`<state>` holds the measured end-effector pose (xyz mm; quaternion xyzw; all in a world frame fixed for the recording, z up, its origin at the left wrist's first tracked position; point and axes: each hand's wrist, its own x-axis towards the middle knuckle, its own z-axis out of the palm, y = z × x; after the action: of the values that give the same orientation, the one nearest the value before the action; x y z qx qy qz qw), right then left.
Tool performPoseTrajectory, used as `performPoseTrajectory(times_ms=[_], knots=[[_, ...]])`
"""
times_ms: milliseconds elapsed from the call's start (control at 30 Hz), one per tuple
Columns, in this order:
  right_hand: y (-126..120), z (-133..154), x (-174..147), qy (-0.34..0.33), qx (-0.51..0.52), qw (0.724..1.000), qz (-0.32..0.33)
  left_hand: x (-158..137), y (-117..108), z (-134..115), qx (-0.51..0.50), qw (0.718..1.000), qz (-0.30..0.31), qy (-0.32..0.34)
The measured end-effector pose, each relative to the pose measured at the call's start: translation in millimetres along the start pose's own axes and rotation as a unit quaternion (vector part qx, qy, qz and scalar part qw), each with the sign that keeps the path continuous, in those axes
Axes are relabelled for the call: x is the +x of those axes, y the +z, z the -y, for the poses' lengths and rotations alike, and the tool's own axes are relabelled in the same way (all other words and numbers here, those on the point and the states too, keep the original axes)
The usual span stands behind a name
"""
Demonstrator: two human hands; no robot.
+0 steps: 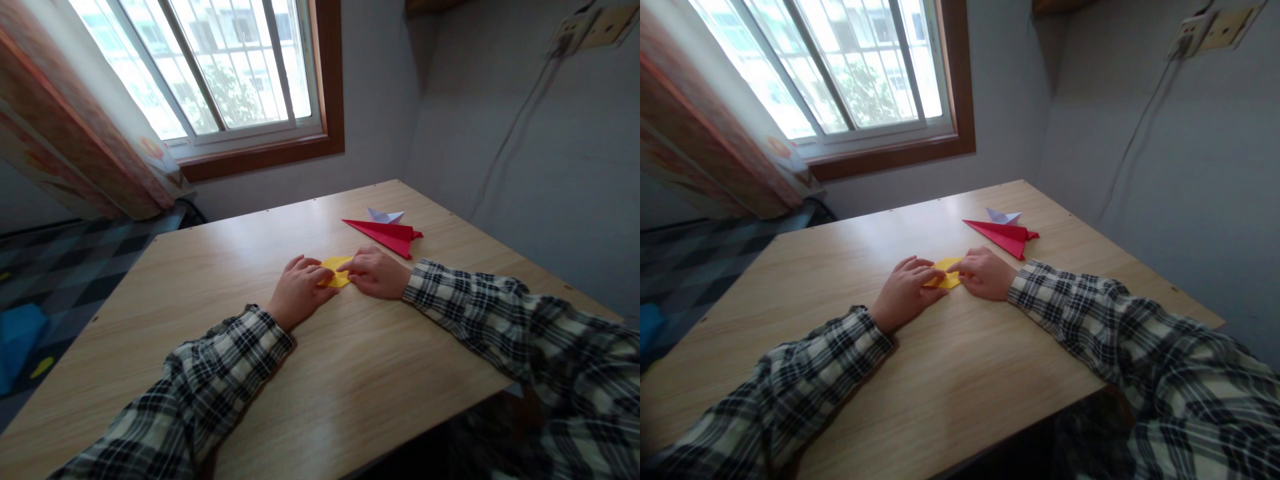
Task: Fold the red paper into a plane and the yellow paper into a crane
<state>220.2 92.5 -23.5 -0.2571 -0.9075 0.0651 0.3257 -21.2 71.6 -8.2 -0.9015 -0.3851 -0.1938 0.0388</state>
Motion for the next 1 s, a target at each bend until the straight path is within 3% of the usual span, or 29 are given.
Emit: performPoseTrajectory(times_ms=[467,1000], knots=[[4.8,-8.9,-0.3,0.046,-0.021,0.997,0.054,0.3,0.6,2.0,-0.015,1.0,-0.009,-0.01],[0.8,-7.9,1.7,0.073,-0.028,0.996,0.031,1.6,4.4,7.6,-0.043,0.999,-0.025,-0.01]])
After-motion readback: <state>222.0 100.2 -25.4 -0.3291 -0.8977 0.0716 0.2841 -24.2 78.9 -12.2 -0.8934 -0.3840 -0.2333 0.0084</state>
